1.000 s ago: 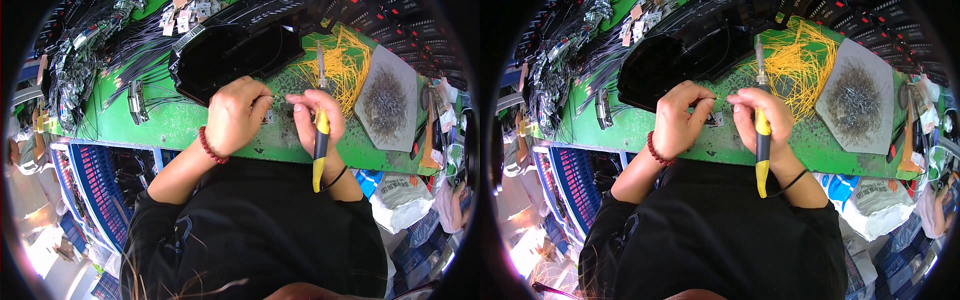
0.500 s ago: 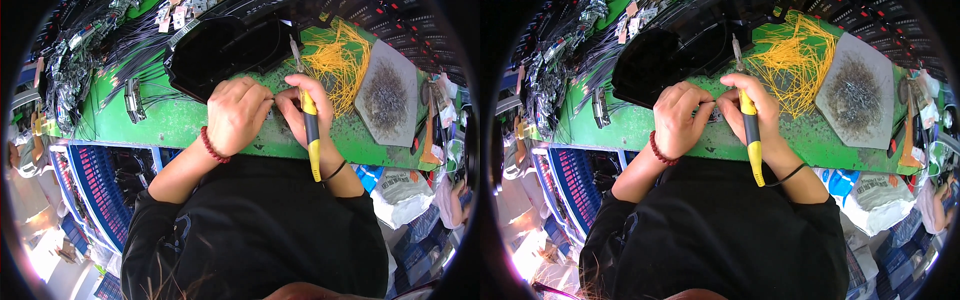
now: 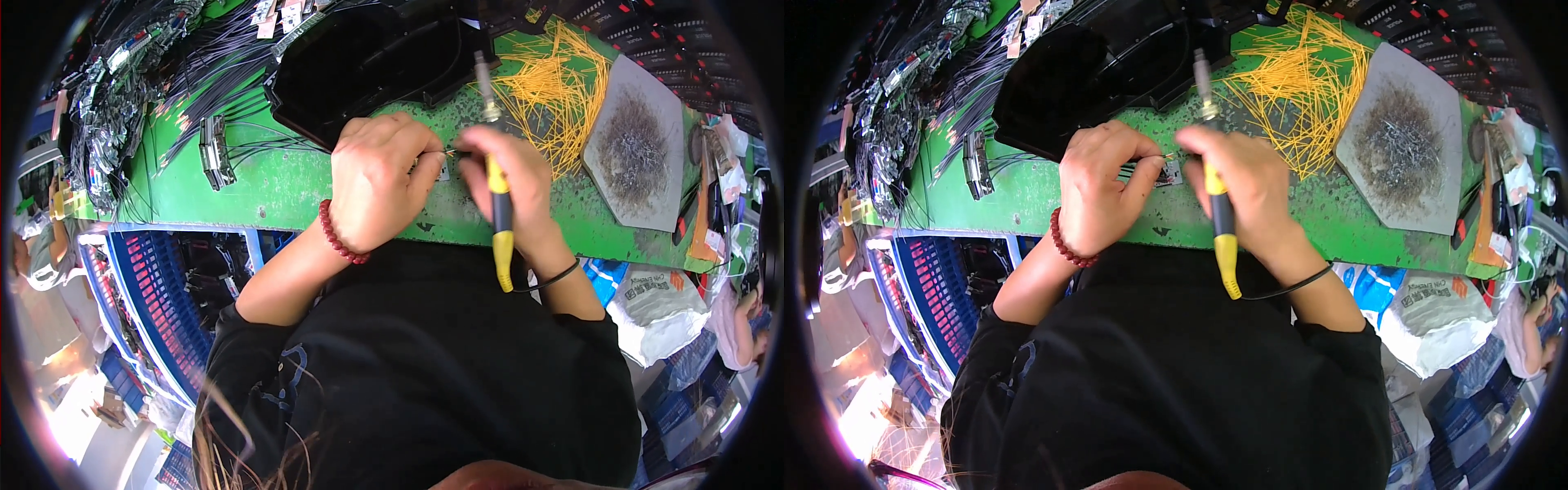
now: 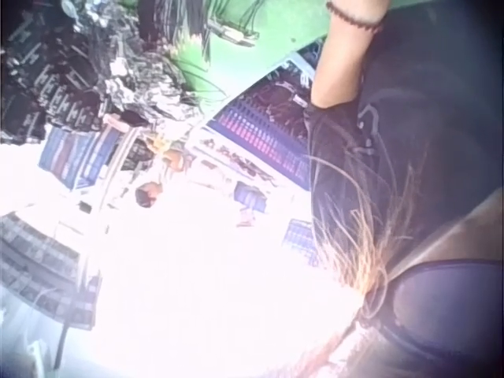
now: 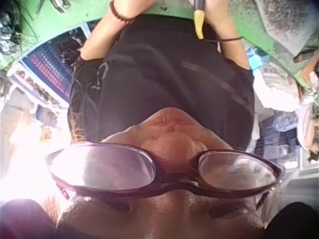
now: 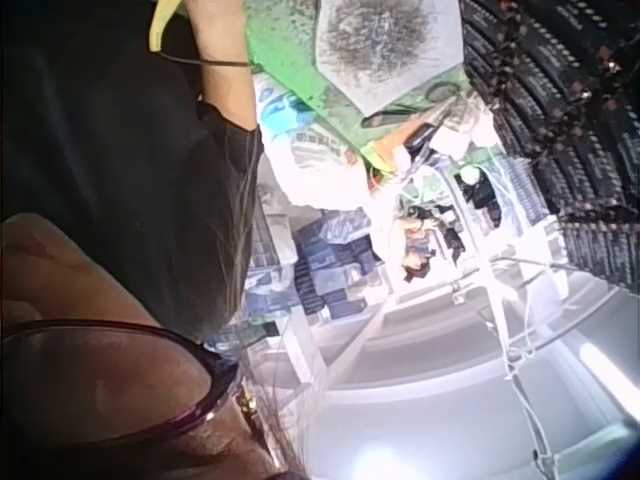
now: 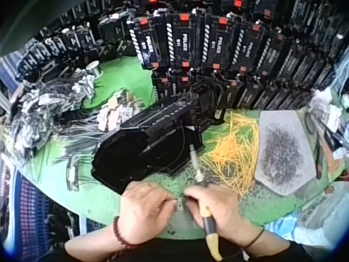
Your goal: Soldering wires to electronic components and assembling them into plastic housings at a factory workbench.
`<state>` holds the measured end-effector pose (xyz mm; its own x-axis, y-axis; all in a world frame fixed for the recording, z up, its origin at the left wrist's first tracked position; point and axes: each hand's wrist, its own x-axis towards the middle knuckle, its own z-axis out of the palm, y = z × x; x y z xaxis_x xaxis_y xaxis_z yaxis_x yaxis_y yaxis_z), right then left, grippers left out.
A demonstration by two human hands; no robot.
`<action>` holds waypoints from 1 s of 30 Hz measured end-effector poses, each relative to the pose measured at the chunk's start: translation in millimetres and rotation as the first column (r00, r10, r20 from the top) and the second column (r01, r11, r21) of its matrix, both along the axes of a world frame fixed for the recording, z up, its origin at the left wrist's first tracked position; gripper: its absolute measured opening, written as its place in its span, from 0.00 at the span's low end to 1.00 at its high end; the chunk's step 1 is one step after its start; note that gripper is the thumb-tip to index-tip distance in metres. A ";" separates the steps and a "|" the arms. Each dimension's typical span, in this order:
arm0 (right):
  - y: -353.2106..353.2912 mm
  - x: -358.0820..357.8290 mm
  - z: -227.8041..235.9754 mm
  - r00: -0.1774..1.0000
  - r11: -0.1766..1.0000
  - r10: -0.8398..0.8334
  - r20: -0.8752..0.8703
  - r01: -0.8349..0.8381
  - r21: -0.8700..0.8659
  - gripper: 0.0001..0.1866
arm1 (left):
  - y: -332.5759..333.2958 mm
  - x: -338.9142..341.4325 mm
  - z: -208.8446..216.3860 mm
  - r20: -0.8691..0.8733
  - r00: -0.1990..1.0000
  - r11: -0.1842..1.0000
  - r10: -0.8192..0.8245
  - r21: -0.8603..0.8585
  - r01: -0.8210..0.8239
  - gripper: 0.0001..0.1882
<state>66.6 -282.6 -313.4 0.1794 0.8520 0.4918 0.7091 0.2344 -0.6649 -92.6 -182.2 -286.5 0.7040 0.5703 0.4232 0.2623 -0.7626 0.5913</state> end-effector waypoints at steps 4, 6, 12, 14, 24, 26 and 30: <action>1.2 -5.0 5.7 0.992 0.980 0.128 -0.001 -0.127 -0.156 0.24 | -0.1 -2.1 1.3 -0.003 1.000 1.000 0.010 -0.024 -0.010 0.06; 0.5 -5.8 3.2 0.995 0.988 0.097 0.014 -0.094 -0.124 0.24 | -1.0 -2.5 1.4 -0.010 1.000 1.000 0.004 -0.030 -0.005 0.06; -4.8 -0.5 4.2 0.987 0.991 -0.014 0.158 0.035 -0.133 0.25 | -2.5 -1.2 -4.3 -0.051 0.999 1.000 0.000 -0.006 -0.001 0.06; -7.2 0.6 6.6 0.981 0.984 -0.048 0.189 0.079 -0.161 0.26 | -3.0 4.8 -4.6 -0.038 0.999 0.999 -0.003 0.049 0.005 0.06; -9.3 -0.2 3.8 0.988 0.984 -0.084 0.129 0.103 -0.148 0.27 | -5.1 19.9 -17.9 -0.151 0.989 1.000 0.004 0.005 -0.003 0.03; -10.4 0.4 4.0 0.988 0.985 -0.081 0.133 0.100 -0.142 0.27 | -4.2 21.9 -16.5 -0.164 0.986 0.999 -0.001 -0.050 -0.007 0.03; -9.1 2.8 2.5 0.992 0.982 -0.081 0.097 0.096 -0.160 0.27 | -1.3 26.7 -11.2 -0.242 0.970 0.993 0.003 -0.113 -0.031 0.03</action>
<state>69.4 -291.7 -310.9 0.2194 0.9051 0.3642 0.7806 0.0611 -0.6221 -65.9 -183.5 -297.7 0.7671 0.6176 0.1736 0.4196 -0.6877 0.5924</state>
